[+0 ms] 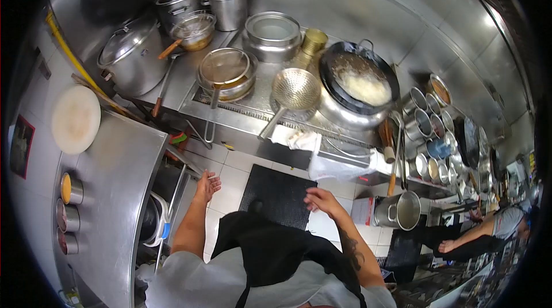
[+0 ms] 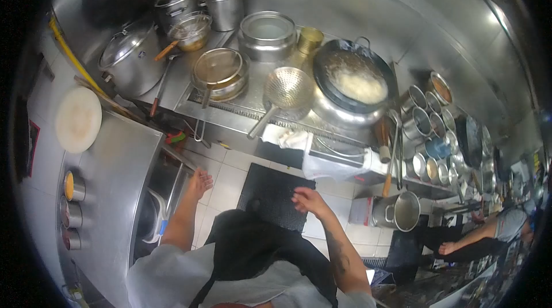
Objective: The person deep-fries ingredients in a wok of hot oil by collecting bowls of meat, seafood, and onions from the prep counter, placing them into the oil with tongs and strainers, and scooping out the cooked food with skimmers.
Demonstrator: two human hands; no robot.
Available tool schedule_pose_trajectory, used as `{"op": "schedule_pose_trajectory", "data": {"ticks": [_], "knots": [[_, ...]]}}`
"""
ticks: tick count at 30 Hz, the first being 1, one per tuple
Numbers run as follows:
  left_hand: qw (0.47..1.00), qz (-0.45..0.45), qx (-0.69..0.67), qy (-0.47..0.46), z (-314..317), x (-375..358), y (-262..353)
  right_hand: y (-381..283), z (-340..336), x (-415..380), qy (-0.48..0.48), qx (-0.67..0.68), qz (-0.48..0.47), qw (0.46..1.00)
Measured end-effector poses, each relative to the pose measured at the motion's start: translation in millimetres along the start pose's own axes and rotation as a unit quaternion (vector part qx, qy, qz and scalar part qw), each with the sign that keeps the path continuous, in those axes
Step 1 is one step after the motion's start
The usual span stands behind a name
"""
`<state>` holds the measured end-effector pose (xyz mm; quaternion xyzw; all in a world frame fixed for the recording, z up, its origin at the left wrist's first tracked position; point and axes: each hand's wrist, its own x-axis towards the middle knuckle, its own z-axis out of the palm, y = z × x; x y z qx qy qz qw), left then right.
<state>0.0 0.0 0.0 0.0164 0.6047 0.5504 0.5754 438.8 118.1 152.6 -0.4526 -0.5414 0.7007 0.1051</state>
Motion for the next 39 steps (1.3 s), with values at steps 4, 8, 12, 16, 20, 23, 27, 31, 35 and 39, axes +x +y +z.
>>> {"op": "schedule_pose_trajectory", "data": {"ticks": [4,8,12,16,20,23,27,31,35,39], "knots": [[0.999,-0.045,0.03,-0.002,-11.5,2.5,-9.1,-93.0,72.9,88.2,-0.095,0.07,-0.054,0.992],[0.983,-0.08,0.166,-0.019,-6.4,-1.9,-8.2,-154.9,164.9,196.6,-0.111,0.161,-0.023,0.98],[0.978,-0.086,0.188,-0.017,-38.0,-16.2,-43.7,-195.7,215.3,240.7,-0.16,0.298,0.093,0.937],[0.977,-0.132,0.152,0.07,-101.7,-31.7,-73.6,-208.2,227.6,275.5,-0.169,0.332,0.075,0.925],[0.965,-0.176,0.117,0.154,-161.6,-40.3,-101.8,-239.3,207.1,254.3,-0.097,0.33,0.007,0.939],[0.941,-0.231,0.157,0.189,-172.7,-42.2,-97.1,-266.1,171.5,218.7,-0.079,0.323,-0.024,0.943],[0.935,-0.228,0.208,0.174,-159.6,-24.0,-91.5,-275.9,96.0,165.4,-0.02,0.295,-0.102,0.95],[0.956,-0.189,0.188,0.121,-122.8,4.2,-76.2,-266.4,0.8,96.4,0.091,0.281,-0.152,0.943],[0.976,-0.13,0.16,0.072,-74.4,14.8,-63.1,-225.8,-104.9,28.8,0.274,0.142,-0.18,0.934],[0.93,0.017,0.362,-0.061,-57.2,27.3,-78.7,-187.9,-196.1,-22.5,0.408,0.042,-0.177,0.895]]}}
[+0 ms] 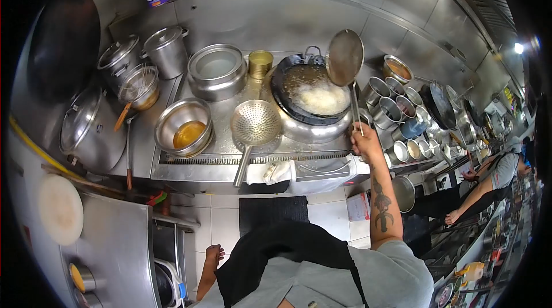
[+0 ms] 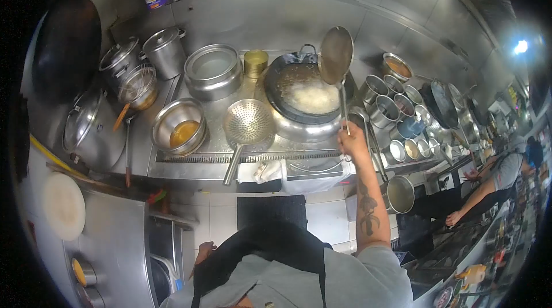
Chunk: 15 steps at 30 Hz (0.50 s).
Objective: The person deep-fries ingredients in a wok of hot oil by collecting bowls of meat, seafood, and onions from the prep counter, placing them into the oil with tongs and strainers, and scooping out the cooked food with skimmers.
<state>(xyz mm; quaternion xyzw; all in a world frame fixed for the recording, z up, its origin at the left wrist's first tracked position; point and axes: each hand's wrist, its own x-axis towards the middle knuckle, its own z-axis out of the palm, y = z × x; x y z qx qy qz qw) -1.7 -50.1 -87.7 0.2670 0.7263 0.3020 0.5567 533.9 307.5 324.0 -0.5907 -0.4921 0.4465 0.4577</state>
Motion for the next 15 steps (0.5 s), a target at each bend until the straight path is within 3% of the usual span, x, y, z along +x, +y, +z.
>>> {"op": "schedule_pose_trajectory", "data": {"ticks": [1,4,5,6,7,8,9,10,11,12,13,14,15], "knots": [[1.0,-0.003,-0.007,0.0,6.3,-0.9,7.9,1.7,-18.7,7.9,0.014,-0.029,-0.005,0.999],[0.962,-0.147,-0.216,0.078,10.5,-1.5,32.3,15.2,-61.7,34.7,0.037,-0.084,0.007,0.996],[0.974,-0.014,-0.225,0.024,-1.8,10.0,18.0,27.7,-73.7,50.8,0.036,-0.097,0.0,0.995],[0.951,-0.061,-0.28,0.117,-4.6,6.2,39.5,37.1,-77.9,63.1,0.031,-0.111,-0.005,0.993],[0.942,-0.015,-0.278,0.186,-10.6,2.6,60.2,27.0,-75.0,62.8,0.048,-0.148,-0.013,0.988],[0.955,0.023,-0.214,0.204,-23.3,-5.9,90.6,35.4,-76.6,71.7,0.035,-0.176,-0.027,0.983],[0.938,0.102,-0.244,0.225,-30.9,-31.0,132.0,47.0,-82.0,79.7,0.025,-0.203,-0.04,0.978],[0.938,0.161,-0.231,0.2,-59.3,-20.4,138.9,56.0,-85.4,84.3,0.018,-0.23,-0.055,0.972],[0.915,0.202,-0.302,0.175,-81.4,-19.0,158.7,60.7,-85.8,82.0,0.003,-0.218,-0.039,0.975],[0.915,0.208,-0.303,0.164,-106.1,-23.6,184.5,68.6,-86.5,79.4,0.003,-0.223,-0.046,0.974],[0.883,0.235,-0.329,0.236,-117.1,-30.3,213.5,79.1,-87.3,79.1,-0.003,-0.23,-0.057,0.971],[0.914,0.207,-0.293,0.189,-152.3,-23.2,224.9,87.0,-83.3,81.2,-0.015,-0.237,-0.072,0.969],[0.9,0.217,-0.314,0.21,-171.3,-22.8,248.2,84.5,-77.8,78.1,-0.021,-0.203,-0.022,0.979]]}}
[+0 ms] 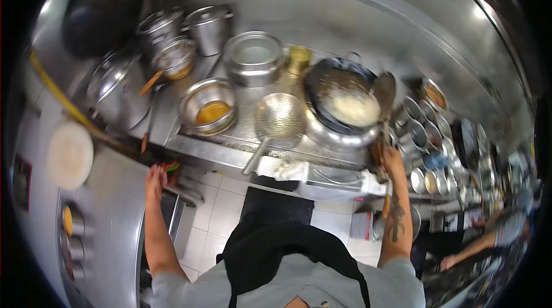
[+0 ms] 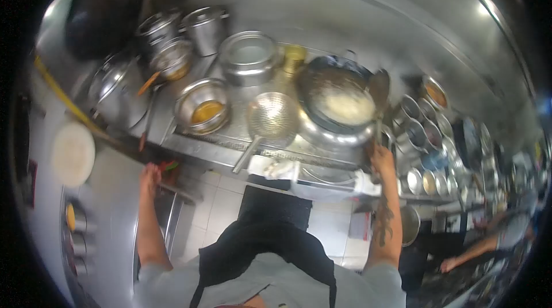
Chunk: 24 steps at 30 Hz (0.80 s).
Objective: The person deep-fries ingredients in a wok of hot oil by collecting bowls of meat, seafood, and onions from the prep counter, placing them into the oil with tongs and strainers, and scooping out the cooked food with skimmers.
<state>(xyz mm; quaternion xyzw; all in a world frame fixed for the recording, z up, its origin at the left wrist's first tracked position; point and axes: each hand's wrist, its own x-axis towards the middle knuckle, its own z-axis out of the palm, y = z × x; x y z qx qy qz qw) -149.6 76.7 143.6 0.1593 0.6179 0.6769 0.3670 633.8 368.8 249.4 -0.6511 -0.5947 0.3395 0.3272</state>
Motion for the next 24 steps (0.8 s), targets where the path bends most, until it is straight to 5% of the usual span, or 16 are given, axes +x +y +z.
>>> {"op": "schedule_pose_trajectory", "data": {"ticks": [5,10,12,13,15,18,20,24], "knots": [[0.994,-0.003,0.06,0.087,22.0,63.8,120.9,-48.6,7.4,-26.5,0.003,0.087,0.06,0.994],[0.99,0.066,0.082,0.096,-4.3,171.0,152.9,-56.0,20.6,-41.8,0.076,-0.094,-0.026,0.992],[0.991,0.053,0.074,0.093,-14.8,213.8,158.3,6.4,15.0,-22.3,0.109,-0.196,-0.082,0.971],[0.992,0.044,0.071,0.093,-15.5,231.8,158.0,-41.8,26.8,-48.5,0.099,-0.175,0.018,0.979],[0.99,0.028,0.085,0.106,-6.5,260.8,162.7,26.2,14.8,-22.8,0.113,-0.241,-0.124,0.956],[0.99,0.024,0.087,0.11,4.3,303.0,167.7,5.9,29.9,-35.3,0.12,-0.213,-0.127,0.961],[0.988,0.019,0.1,0.119,22.4,334.0,167.7,-38.2,49.5,-57.7,0.145,-0.166,-0.04,0.974],[0.997,-0.066,0.013,-0.033,37.6,378.5,170.2,-50.6,51.3,-60.6,0.131,-0.116,-0.012,0.984]]}}
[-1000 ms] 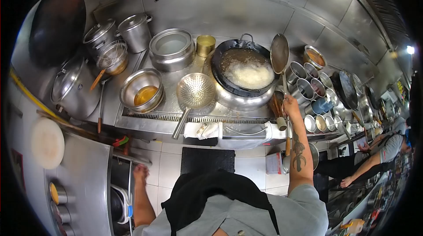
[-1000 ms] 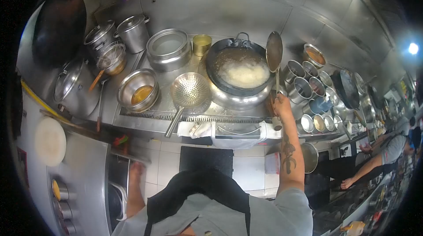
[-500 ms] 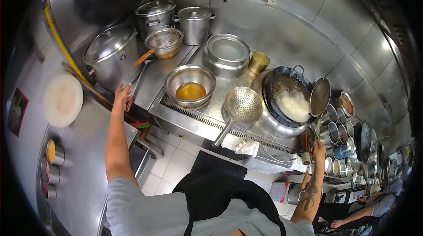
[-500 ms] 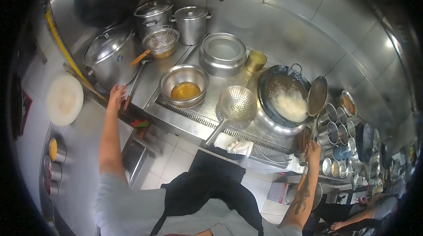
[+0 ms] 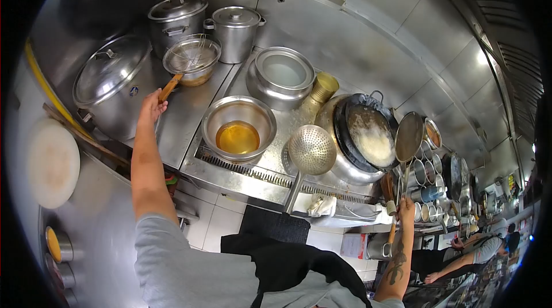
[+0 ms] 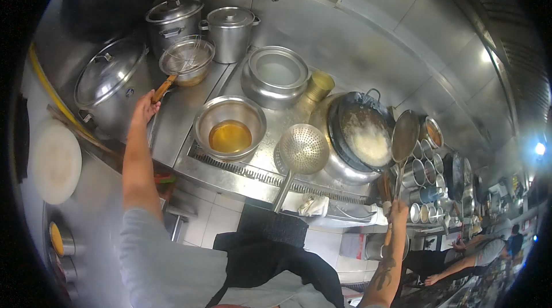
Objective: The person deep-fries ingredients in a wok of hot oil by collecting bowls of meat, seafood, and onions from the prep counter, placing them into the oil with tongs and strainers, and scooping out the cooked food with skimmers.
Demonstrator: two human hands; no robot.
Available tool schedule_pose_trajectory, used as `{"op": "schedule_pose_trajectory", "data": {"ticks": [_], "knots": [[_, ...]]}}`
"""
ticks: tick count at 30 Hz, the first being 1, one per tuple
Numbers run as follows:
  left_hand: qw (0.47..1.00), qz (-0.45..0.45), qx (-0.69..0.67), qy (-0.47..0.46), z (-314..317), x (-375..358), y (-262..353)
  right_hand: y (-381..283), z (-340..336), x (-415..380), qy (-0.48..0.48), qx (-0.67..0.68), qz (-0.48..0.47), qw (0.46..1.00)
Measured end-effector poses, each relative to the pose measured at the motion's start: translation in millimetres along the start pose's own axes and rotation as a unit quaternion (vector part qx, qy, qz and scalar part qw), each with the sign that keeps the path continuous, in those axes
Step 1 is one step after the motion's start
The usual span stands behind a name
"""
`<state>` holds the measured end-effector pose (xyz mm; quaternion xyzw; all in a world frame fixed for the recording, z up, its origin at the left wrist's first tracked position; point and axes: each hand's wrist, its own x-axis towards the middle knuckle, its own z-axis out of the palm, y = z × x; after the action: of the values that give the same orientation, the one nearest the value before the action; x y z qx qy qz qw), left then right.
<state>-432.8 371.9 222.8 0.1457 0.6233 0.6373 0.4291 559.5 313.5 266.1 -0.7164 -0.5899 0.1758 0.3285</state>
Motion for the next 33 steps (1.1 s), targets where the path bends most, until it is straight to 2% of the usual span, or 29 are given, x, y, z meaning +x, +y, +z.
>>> {"op": "schedule_pose_trajectory", "data": {"ticks": [1,2,5,7,8,11,12,15,16,19,23,26,29,30,33], "knots": [[0.999,-0.026,-0.018,-0.031,5.5,13.4,-4.5,-10.7,2.5,-5.2,-0.006,0.017,-0.007,1.0],[0.996,-0.051,-0.037,-0.061,7.0,24.3,-8.6,-22.0,1.4,-10.9,-0.016,0.076,0.045,0.996],[0.98,-0.113,-0.127,-0.106,67.3,-25.8,8.9,-36.4,8.1,-12.4,0.014,0.123,0.083,0.989],[0.962,-0.133,-0.177,-0.16,75.4,26.4,-14.9,-53.7,14.8,-13.2,0.028,0.177,0.104,0.978],[0.963,-0.142,-0.183,-0.142,93.6,17.7,-8.5,-59.3,15.4,-12.7,0.037,0.202,0.114,0.972],[0.928,-0.139,-0.269,-0.216,106.3,6.2,-18.7,-63.0,20.9,-12.9,0.016,0.24,0.071,0.968],[0.946,-0.129,-0.237,-0.18,112.8,-3.6,-27.2,-62.2,20.9,-13.1,0.017,0.206,0.067,0.976],[0.944,-0.114,-0.261,-0.166,135.4,-12.3,-22.1,-63.4,22.5,-15.8,0.02,0.208,0.069,0.976],[0.922,-0.122,-0.305,-0.204,135.8,-15.2,-19.1,-62.8,20.7,-15.1,0.024,0.205,0.072,0.976],[0.99,0.005,-0.117,-0.085,157.4,-56.0,-13.1,-63.3,20.9,-18.4,0.034,0.213,0.079,0.973],[0.999,0.017,-0.016,-0.045,168.3,-76.5,5.6,-64.4,15.9,-22.0,0.057,0.24,0.085,0.965],[0.995,0.028,-0.046,-0.088,166.3,-83.9,16.4,-43.3,10.0,-19.4,0.072,0.224,0.072,0.969],[0.992,0.086,-0.021,-0.089,178.1,-103.7,24.4,-31.1,4.1,-24.2,0.085,0.209,0.069,0.972],[0.989,0.097,-0.051,-0.1,181.4,-107.9,24.0,-34.1,1.6,-27.0,0.088,0.212,0.072,0.971],[0.972,0.103,-0.125,-0.17,197.7,-124.8,23.3,-43.2,1.2,-36.3,0.108,0.294,0.13,0.941]]}}
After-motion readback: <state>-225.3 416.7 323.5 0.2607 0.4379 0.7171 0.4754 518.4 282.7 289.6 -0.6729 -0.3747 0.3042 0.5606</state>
